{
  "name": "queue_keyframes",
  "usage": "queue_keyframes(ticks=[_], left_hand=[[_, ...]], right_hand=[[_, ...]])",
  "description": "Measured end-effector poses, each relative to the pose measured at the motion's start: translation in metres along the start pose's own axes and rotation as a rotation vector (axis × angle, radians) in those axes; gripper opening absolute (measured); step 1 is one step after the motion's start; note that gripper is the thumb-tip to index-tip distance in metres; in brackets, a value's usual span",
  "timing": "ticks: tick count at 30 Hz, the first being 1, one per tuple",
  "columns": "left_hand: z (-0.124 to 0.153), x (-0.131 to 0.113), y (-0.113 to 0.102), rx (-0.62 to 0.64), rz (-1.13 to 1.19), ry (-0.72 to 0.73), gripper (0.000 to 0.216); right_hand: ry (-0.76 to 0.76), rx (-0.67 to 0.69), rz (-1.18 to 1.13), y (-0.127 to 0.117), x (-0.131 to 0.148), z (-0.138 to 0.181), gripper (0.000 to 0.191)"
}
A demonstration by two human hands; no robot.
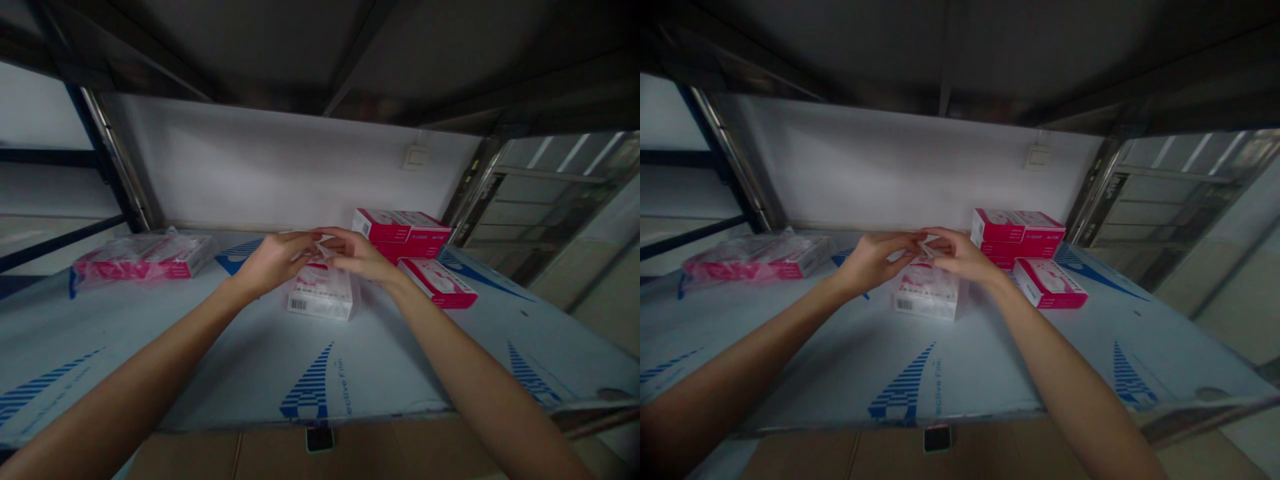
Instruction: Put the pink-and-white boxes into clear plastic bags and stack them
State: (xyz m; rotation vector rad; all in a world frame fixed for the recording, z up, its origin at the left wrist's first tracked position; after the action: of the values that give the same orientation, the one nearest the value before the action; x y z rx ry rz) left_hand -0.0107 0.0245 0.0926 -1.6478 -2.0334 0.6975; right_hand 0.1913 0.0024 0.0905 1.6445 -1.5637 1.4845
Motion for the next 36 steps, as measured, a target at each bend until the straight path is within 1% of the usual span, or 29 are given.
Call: queue_keyframes(ticks=[2,4,5,8,13,15,18,21,22,25,27,30,33,36], left_hand=[[0.000,-0.002,0.000,0.010,-0.067,0.091,0.015],[0.000,-0.004,0.001,0.012,-0.104,0.129,0.018],[0.000,-0.005,0.002,0.014,-0.115,0.132,0.018],[0.002,-0.006,0.005,0.025,-0.129,0.128,0.019],[0.001,-0.003,0.000,-0.023,-0.178,0.087,0.019],[-0.001,-0.002,-0.004,-0.007,-0.212,0.040,0.020],[-0.005,0.000,-0.009,0.080,-0.227,-0.047,0.022],[-0.007,0.000,-0.012,0.186,-0.128,-0.106,0.019],[-0.006,0.000,-0.012,0.240,-0.064,-0.119,0.017],[-0.002,0.000,-0.013,0.418,0.162,-0.204,0.013],[0.002,0.001,-0.014,0.532,0.292,-0.301,0.015],[0.008,-0.002,-0.015,0.708,0.463,-0.411,0.015],[0.008,-0.009,-0.016,0.803,0.588,-0.457,0.014],[0.008,-0.011,-0.017,0.884,0.643,-0.496,0.010]], right_hand=[[0.084,-0.083,-0.172,-0.002,-0.005,-0.002,0.044],[0.122,-0.150,-0.263,-0.003,-0.008,-0.004,0.030],[0.135,-0.157,-0.279,-0.002,-0.008,-0.005,0.029],[0.158,-0.145,-0.241,0.001,-0.009,-0.007,0.033],[0.165,-0.267,-0.148,-0.002,-0.009,-0.008,0.024],[0.202,-0.281,-0.142,-0.003,-0.009,-0.008,0.025],[0.265,-0.272,-0.134,-0.004,-0.011,-0.006,0.026],[0.347,-0.260,-0.114,-0.013,-0.021,-0.004,0.024],[0.376,-0.268,-0.050,-0.018,-0.026,-0.003,0.022],[0.446,-0.302,0.259,-0.038,-0.044,-0.001,0.012],[0.463,-0.296,0.389,-0.049,-0.056,0.000,0.007],[0.460,-0.259,0.434,-0.055,-0.068,0.000,0.003],[0.446,-0.217,0.479,-0.053,-0.071,-0.001,0.005],[0.427,-0.169,0.518,-0.049,-0.065,0.001,0.009]])
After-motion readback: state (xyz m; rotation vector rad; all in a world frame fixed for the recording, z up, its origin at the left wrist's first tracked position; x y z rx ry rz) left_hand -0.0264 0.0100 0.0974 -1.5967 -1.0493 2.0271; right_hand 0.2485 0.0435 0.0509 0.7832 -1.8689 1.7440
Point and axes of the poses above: each hand's wrist, its own z-axis away from the middle knuckle, its own y-axis out of the palm, x = y × z, the point moved 2 cm from there along -z, towards the middle knuckle, and after that the axes turned 4 degrees about y, right-handed, at the moved point
